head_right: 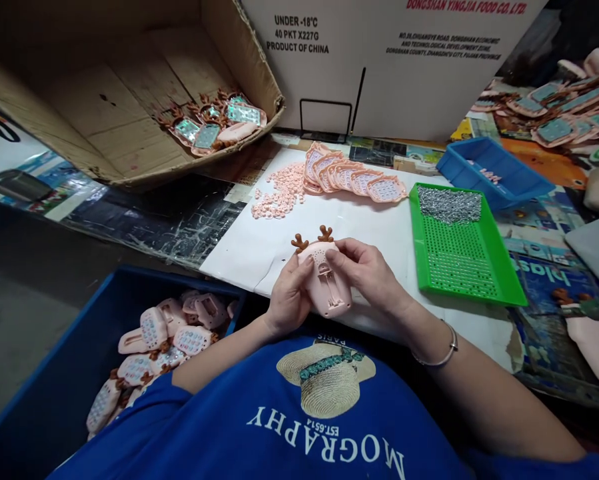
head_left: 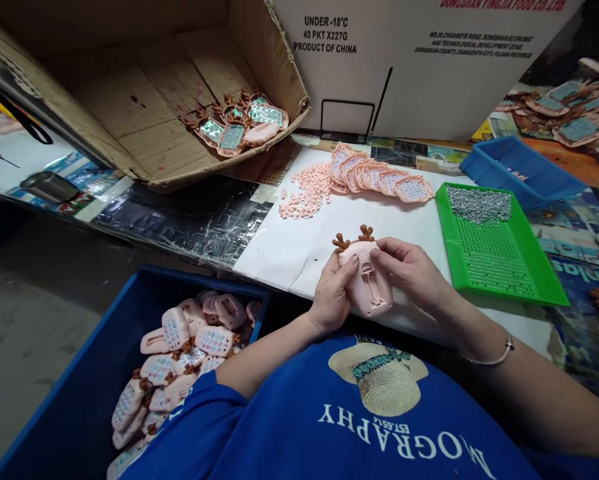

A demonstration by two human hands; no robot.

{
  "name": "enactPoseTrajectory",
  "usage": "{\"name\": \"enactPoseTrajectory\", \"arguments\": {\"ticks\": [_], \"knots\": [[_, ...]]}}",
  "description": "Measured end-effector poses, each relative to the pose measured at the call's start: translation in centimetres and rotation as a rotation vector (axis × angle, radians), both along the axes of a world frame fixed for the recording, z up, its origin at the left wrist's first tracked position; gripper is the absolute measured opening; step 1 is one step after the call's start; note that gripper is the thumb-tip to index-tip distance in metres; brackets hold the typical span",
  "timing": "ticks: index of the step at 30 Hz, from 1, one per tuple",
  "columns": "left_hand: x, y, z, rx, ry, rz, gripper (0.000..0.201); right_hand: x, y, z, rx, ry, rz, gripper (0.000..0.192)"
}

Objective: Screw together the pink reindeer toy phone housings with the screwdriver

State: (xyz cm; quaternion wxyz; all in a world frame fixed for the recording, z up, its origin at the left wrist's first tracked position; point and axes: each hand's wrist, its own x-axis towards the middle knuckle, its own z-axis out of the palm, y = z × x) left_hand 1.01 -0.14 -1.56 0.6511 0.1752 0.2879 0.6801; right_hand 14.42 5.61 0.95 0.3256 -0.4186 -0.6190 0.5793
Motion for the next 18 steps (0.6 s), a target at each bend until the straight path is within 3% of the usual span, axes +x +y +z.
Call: {"name": "enactPoseTrajectory", "arguments": {"ticks": [6, 11, 13, 18], "knots": [[-0.6, 0.1, -0.5, 0.003, 0.197, -0.096, 0.031, 0.3, 0.6, 0.4, -0.118, 0.021, -0.072, 0.044], [-2.3, 0.6, 0.2, -0.005, 0.730, -0.128, 0.033, 1.3, 0.9, 1.0, -0.207, -0.036, -0.005, 0.047], [-2.8, 0.7, 0.5, -0.003, 0.853, -0.198, 0.040, 1.8, 0.8, 1.1, -0.183, -0.056, 0.008, 0.046], [-2.5, 0.4, 0.7, -0.014, 0.745, -0.346, 0.049, 2.1, 0.2, 1.2, -0.253, 0.032, -0.037, 0.048]]}}
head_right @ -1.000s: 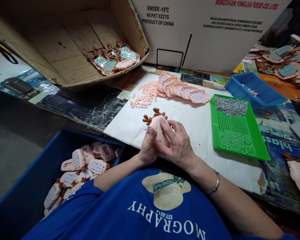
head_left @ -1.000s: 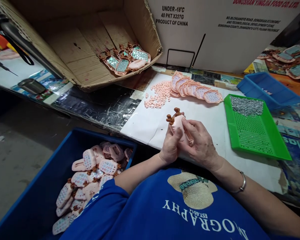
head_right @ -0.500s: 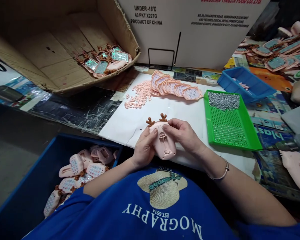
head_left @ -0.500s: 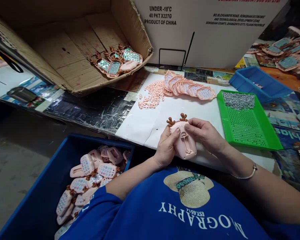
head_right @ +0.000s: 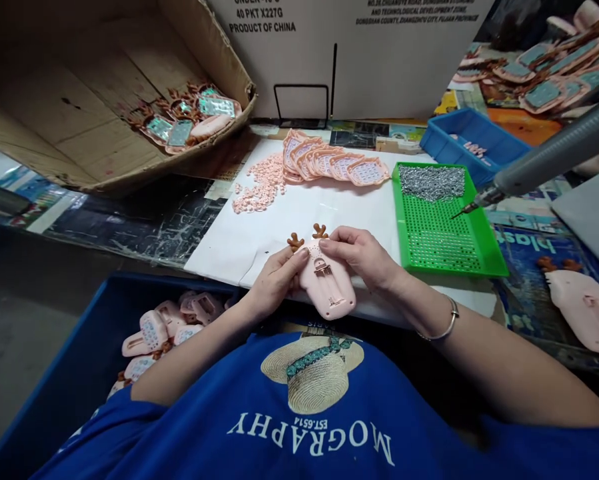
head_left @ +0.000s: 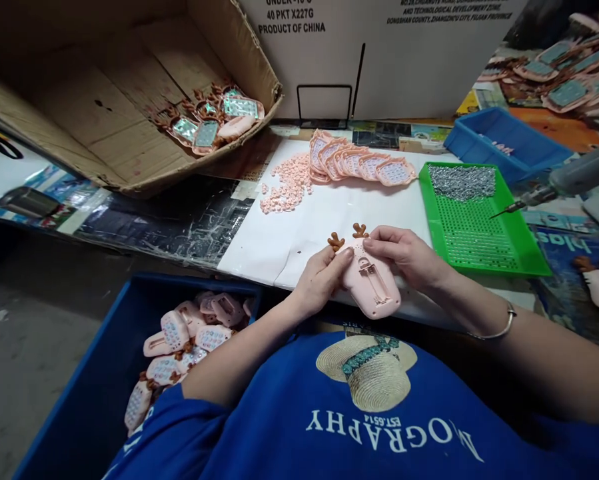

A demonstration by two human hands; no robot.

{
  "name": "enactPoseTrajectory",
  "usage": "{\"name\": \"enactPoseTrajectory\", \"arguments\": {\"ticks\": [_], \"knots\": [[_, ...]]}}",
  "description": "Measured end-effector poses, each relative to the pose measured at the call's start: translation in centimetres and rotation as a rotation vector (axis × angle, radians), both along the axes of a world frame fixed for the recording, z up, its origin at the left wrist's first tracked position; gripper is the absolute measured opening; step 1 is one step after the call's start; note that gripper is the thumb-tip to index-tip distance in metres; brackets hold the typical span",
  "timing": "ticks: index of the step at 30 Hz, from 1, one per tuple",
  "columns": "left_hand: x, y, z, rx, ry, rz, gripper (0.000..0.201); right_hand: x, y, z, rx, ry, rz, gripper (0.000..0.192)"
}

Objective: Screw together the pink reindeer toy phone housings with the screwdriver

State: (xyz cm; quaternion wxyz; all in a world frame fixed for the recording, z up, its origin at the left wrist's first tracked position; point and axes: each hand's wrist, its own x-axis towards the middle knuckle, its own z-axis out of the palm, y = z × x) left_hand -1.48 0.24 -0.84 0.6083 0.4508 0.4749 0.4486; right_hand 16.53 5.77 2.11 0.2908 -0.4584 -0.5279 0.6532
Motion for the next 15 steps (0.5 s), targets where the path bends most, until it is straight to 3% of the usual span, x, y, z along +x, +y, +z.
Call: {"name": "enactPoseTrajectory", "arguments": {"ticks": [6, 15], "knots": [[0.8, -0.6, 0.8, 0.013, -0.070, 0.052, 0.045, 0.9, -0.8, 0.5, -0.090, 0.074, 0.071, 0.048], [1.4, -2.2, 2.0, 0.079, -0.035, 0.019, 0.038, 2.3, -2.7, 0.3, 0.078, 0.047, 0.060, 0.033]]}}
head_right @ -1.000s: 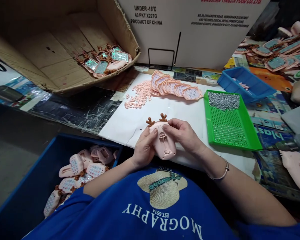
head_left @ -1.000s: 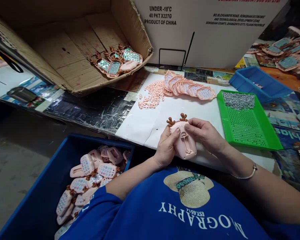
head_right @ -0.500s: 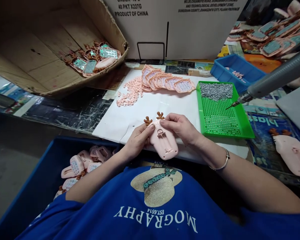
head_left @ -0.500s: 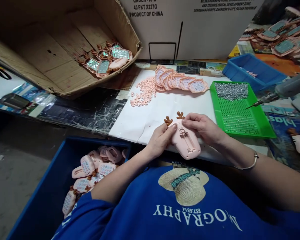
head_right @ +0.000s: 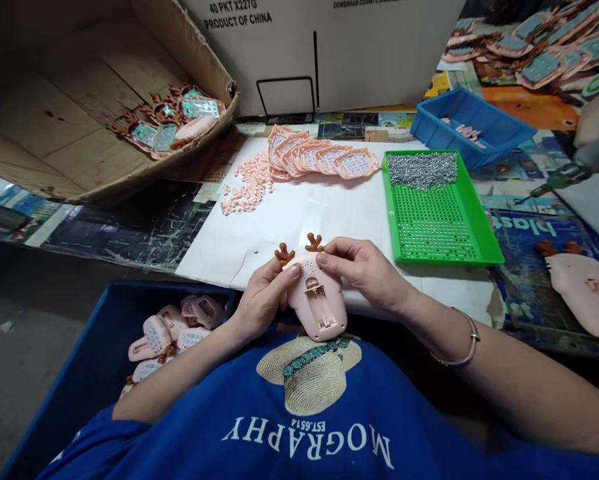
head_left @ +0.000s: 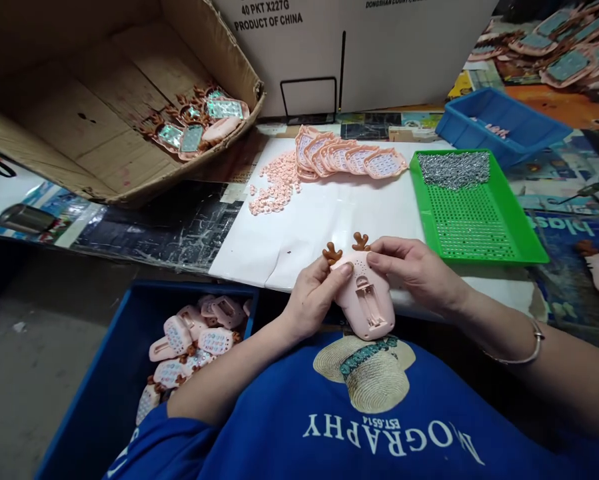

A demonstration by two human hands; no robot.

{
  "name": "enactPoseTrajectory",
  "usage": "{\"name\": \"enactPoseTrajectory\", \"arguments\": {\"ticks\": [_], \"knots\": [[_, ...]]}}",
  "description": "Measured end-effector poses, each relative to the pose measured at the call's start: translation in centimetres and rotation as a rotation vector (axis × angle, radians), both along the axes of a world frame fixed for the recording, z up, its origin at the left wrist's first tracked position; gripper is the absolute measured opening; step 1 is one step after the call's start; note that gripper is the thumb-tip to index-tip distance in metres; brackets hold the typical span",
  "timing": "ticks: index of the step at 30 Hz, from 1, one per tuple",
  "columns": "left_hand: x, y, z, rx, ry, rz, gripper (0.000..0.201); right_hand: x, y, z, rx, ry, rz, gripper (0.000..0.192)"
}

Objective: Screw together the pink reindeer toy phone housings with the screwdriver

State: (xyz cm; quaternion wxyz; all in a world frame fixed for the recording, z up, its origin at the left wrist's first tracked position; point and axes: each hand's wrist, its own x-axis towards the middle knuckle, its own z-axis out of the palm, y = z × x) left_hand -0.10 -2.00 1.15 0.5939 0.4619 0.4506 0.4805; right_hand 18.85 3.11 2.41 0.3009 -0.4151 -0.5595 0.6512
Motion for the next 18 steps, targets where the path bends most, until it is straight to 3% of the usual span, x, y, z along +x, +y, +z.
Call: {"name": "enactPoseTrajectory", "arguments": {"ticks": [7, 14, 18], "knots": [[-0.6, 0.9, -0.8, 0.012, 0.024, 0.084, 0.043, 0.4, -0.6, -0.5, 0.009, -0.103, 0.108, 0.038], [-1.0, 1.6, -1.5, -0.023, 0.048, -0.012, 0.046, 0.8, -0.6, -0.7, 0.193, -0.197, 0.036, 0.032], [-1.7, 0.8, -1.8, 0.212, 0.172, -0.042, 0.041, 0.7, -1.1, -0.7, 0.413, -0.224, -0.010, 0.028]]}}
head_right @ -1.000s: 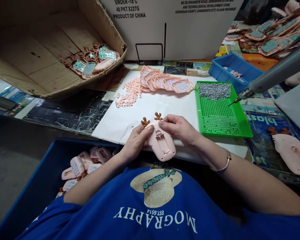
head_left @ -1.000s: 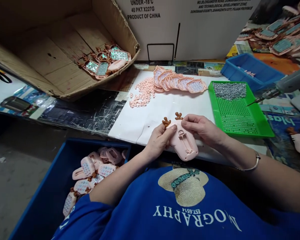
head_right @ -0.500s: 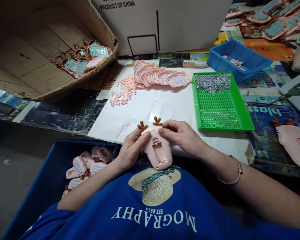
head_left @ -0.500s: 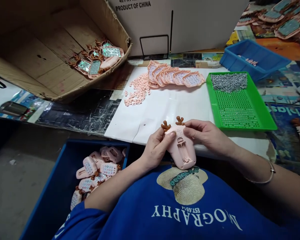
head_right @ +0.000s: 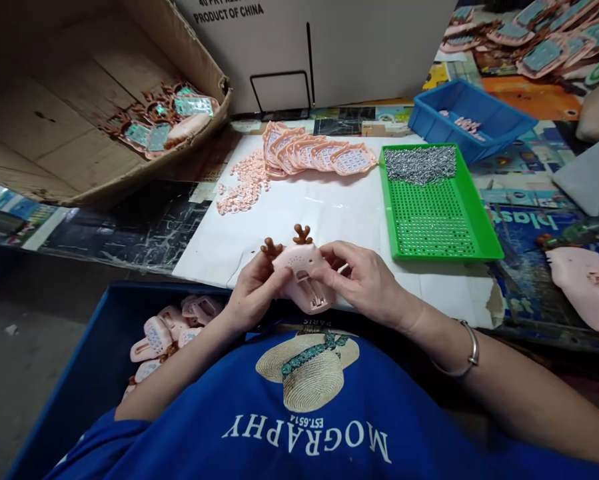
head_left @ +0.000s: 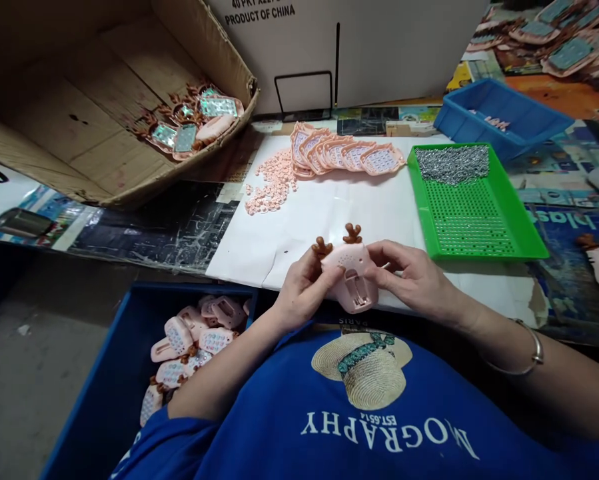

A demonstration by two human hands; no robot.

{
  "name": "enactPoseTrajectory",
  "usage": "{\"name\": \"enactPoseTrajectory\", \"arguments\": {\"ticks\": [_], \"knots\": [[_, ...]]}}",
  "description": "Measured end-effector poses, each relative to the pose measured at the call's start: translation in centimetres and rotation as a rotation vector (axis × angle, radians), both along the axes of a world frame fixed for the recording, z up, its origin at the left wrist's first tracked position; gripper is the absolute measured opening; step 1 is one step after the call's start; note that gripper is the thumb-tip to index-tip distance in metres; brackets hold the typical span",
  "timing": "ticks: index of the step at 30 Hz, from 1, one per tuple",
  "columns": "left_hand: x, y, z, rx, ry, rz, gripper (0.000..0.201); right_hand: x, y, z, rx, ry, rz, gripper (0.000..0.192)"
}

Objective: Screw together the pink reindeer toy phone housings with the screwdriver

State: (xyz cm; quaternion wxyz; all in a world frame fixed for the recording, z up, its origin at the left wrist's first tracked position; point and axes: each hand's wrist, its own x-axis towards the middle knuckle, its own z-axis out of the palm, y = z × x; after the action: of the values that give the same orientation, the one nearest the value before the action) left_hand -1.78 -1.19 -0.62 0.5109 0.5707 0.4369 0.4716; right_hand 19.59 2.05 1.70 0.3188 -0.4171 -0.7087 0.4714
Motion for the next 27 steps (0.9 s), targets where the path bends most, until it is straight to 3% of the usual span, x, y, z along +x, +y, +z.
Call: {"name": "enactPoseTrajectory", "arguments": {"ticks": [3, 8, 11, 13, 16, 20, 24, 27], "knots": [[-0.1, -0.4, 0.3, 0.190, 0.169, -0.018, 0.034, -0.3, -0.3, 0.1, 0.153, 0.052, -0.053, 0.019], [0.2, -0.3, 0.5, 0.220, 0.228, 0.004, 0.033, -0.8, 0.0, 0.4, 0.161, 0.067, -0.091, 0.010], [0.0, 0.0, 0.2, 0.178, 0.139, 0.059, 0.037, -0.8, 0.1, 0.5, 0.177, 0.029, -0.068, 0.020], [-0.2, 0.2, -0.1, 0.147, 0.050, 0.165, 0.041, -0.8, 0.0, 0.5, 0.208, -0.023, -0.054, 0.025], [-0.2, 0.3, -1.1, 0.125, -0.046, 0.315, 0.044, -0.9, -0.5, 0.3, 0.382, -0.117, -0.060, 0.013], [0.1, 0.2, -2.4, 0.132, -0.096, 0.271, 0.047, -0.8, -0.7, 0.4, 0.678, -0.203, -0.130, 0.018], [0.1, 0.3, -3.1, 0.060, -0.157, 0.277, 0.045, -0.4, -0.5, 0.5, 0.718, -0.182, -0.091, 0.015], [-0.2, 0.6, -3.3, 0.024, -0.278, 0.319, 0.043, -0.3, -0.8, 0.3, 0.698, -0.193, -0.094, 0.024]]}}
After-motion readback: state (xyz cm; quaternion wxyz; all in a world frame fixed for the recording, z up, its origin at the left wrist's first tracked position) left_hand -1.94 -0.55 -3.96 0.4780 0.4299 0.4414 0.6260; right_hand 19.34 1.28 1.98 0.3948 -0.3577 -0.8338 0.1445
